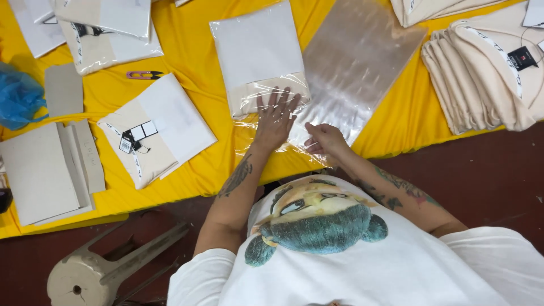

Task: Packing folded t-shirts into clear plastic bags at a packaging station.

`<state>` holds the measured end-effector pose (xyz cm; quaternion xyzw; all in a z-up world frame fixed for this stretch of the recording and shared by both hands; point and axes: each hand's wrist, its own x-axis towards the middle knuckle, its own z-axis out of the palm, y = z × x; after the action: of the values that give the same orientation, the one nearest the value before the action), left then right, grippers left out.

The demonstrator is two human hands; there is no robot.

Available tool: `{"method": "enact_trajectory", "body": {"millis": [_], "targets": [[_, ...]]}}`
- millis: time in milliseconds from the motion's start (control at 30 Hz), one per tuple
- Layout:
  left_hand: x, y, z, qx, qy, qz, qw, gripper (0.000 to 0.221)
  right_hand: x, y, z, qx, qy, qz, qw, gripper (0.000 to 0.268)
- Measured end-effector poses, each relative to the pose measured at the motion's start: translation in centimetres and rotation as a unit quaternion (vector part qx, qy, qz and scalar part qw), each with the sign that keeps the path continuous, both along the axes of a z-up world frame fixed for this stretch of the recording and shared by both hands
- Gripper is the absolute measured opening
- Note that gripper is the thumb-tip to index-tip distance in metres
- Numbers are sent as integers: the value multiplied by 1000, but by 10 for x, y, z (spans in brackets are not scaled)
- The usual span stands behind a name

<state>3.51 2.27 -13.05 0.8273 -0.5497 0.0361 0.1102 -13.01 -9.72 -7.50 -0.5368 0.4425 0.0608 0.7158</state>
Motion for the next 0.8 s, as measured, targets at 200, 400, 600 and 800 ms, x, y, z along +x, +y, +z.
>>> {"method": "enact_trajectory", "body": {"millis": [200,400,600,800], "targets": [[-20,-18,7,8,28,24,999,51,-4,1,-21,-73,-39,94,992,25],[-33,-8,-6,-38,82,-76,993,58,-4,-23,47,-409,24,282,868,45],[-15,55,-1,-117,-44,71,990,62,65,-54,22,-668,-293,254,635,44],[4,88,-11,-163,-58,183,968,40,85,-18,-15,-728,-263,275,570,77]]}}
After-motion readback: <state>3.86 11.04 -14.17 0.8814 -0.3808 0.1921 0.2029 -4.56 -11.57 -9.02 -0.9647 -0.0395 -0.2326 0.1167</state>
